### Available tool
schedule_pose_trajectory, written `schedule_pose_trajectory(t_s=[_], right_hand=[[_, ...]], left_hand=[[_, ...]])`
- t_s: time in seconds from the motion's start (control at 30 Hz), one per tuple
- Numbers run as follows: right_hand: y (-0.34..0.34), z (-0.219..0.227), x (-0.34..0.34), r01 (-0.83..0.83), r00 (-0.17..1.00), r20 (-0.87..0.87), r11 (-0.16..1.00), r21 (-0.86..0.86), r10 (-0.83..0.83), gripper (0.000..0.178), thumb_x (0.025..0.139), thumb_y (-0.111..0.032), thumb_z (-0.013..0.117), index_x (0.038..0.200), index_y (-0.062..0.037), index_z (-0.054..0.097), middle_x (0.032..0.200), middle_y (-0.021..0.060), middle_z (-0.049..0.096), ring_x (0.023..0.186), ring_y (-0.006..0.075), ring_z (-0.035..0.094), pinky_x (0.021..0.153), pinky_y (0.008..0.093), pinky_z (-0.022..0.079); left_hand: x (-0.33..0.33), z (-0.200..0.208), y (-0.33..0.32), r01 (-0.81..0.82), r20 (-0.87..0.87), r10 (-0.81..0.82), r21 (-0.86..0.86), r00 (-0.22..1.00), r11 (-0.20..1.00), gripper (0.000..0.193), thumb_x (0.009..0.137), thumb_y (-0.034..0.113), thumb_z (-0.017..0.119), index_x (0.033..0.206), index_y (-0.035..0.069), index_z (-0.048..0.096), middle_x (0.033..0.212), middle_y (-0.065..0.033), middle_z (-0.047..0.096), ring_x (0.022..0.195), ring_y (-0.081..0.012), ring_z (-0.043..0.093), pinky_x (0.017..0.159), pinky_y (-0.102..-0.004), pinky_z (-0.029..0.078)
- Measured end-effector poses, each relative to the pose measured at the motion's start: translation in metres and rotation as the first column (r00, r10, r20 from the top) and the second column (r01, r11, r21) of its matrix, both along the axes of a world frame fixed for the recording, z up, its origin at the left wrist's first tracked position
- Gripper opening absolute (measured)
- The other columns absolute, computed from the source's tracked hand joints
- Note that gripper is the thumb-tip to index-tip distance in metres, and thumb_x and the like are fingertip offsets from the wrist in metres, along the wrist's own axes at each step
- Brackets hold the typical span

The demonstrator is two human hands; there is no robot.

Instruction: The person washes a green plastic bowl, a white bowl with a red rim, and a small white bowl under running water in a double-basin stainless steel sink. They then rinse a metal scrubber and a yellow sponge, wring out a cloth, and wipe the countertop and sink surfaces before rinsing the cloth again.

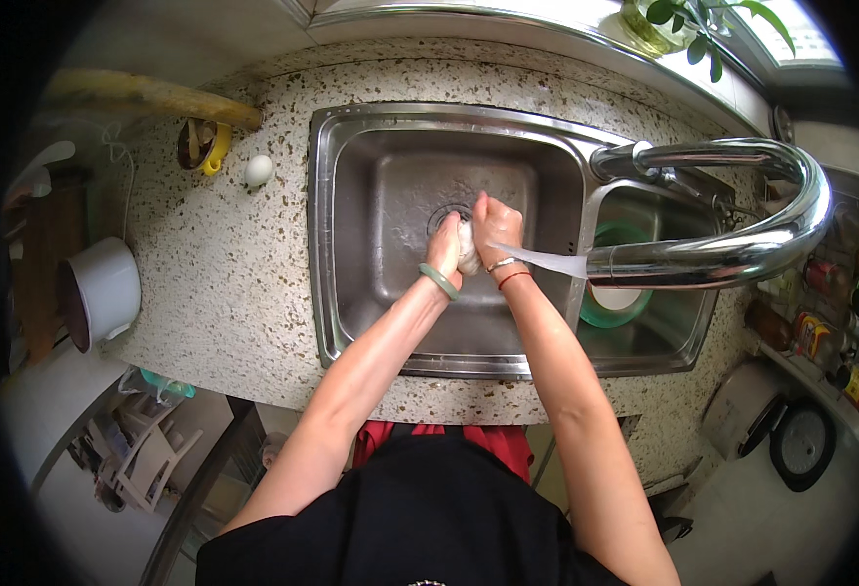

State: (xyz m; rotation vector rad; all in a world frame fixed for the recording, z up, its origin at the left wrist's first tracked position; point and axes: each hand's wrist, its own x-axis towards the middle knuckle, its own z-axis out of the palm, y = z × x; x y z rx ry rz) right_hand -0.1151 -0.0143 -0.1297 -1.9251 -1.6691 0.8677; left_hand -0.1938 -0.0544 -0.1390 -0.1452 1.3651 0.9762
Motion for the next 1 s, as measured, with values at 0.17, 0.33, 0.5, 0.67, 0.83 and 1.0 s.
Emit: schedule_pose_trajectory(t_s=[0.17, 0.33, 0.5, 0.67, 0.83, 1.0], right_hand=[[-0.005, -0.029, 0.04, 0.087, 0.863, -0.456, 0.953, -0.292, -0.218, 0.028, 0.091, -0.028, 0.056, 0.091, -0.0004, 0.06, 0.083, 0.0076, 0.064, 0.075, 0.0129, 0.058, 0.065, 0.0281, 0.047], [-0.025, 0.045, 0.016, -0.361, 0.754, -0.657, 0.837, -0.412, 0.001, 0.024, 0.09, -0.024, 0.06, 0.107, -0.0079, 0.062, 0.099, 0.0049, 0.064, 0.08, 0.0094, 0.057, 0.068, 0.0219, 0.048], [-0.004, 0.022, 0.032, -0.272, 0.962, 0.045, 0.939, 0.209, 0.268, 0.034, 0.089, -0.036, 0.057, 0.105, -0.008, 0.067, 0.114, 0.0153, 0.061, 0.104, 0.029, 0.056, 0.093, 0.0381, 0.041], [-0.009, -0.001, 0.041, -0.412, 0.805, -0.591, 0.677, -0.61, -0.042, 0.041, 0.085, -0.037, 0.064, 0.111, -0.0051, 0.058, 0.101, 0.0042, 0.059, 0.091, 0.013, 0.053, 0.081, 0.0284, 0.045], [-0.07, -0.037, 0.054, -0.548, 0.832, -0.361, 0.532, -0.645, 0.421, 0.054, 0.07, -0.025, 0.076, 0.113, -0.0034, 0.051, 0.094, 0.0113, 0.063, 0.084, 0.0202, 0.06, 0.075, 0.0319, 0.049], [-0.107, -0.095, 0.023, -0.609, 0.731, -0.078, 0.596, -0.523, 0.678, 0.037, 0.069, -0.015, 0.072, 0.099, -0.0056, 0.052, 0.091, 0.0178, 0.062, 0.089, 0.0365, 0.059, 0.078, 0.0413, 0.047]], left_hand=[[-0.039, -0.011, -0.009, -0.048, 0.306, 0.029, 0.053, 0.952, 0.997, 0.063, 0.092, 0.054, 0.043, 0.13, 0.005, 0.043, 0.127, -0.0108, 0.052, 0.117, -0.0214, 0.049, 0.095, -0.0336, 0.041], [-0.045, -0.021, -0.02, -0.068, 0.423, 0.004, 0.136, 0.906, 0.988, 0.074, 0.088, 0.062, 0.043, 0.138, 0.008, 0.036, 0.134, -0.0097, 0.045, 0.121, -0.0232, 0.045, 0.1, -0.0419, 0.036], [-0.04, -0.002, -0.01, -0.005, 0.517, -0.138, 0.265, 0.845, 0.964, 0.047, 0.093, 0.051, 0.045, 0.114, 0.012, 0.056, 0.104, -0.0053, 0.064, 0.092, -0.0189, 0.063, 0.072, -0.0408, 0.055], [-0.072, 0.03, -0.001, 0.592, -0.005, -0.604, 0.207, 0.797, 0.779, 0.042, 0.085, 0.04, 0.062, 0.114, 0.01, 0.053, 0.095, -0.0064, 0.064, 0.074, -0.0189, 0.067, 0.047, -0.0291, 0.057], [-0.079, 0.002, -0.039, 0.915, -0.064, -0.975, -0.335, 0.215, 0.224, 0.048, 0.081, 0.005, 0.06, 0.122, 0.005, 0.036, 0.088, -0.0142, 0.061, 0.061, -0.0208, 0.066, 0.037, -0.0355, 0.054], [-0.062, -0.085, -0.082, 0.812, -0.422, -0.877, -0.58, -0.23, 0.066, 0.046, 0.079, 0.012, 0.062, 0.121, 0.007, 0.044, 0.102, -0.0233, 0.063, 0.096, -0.0373, 0.062, 0.082, -0.0434, 0.051]])
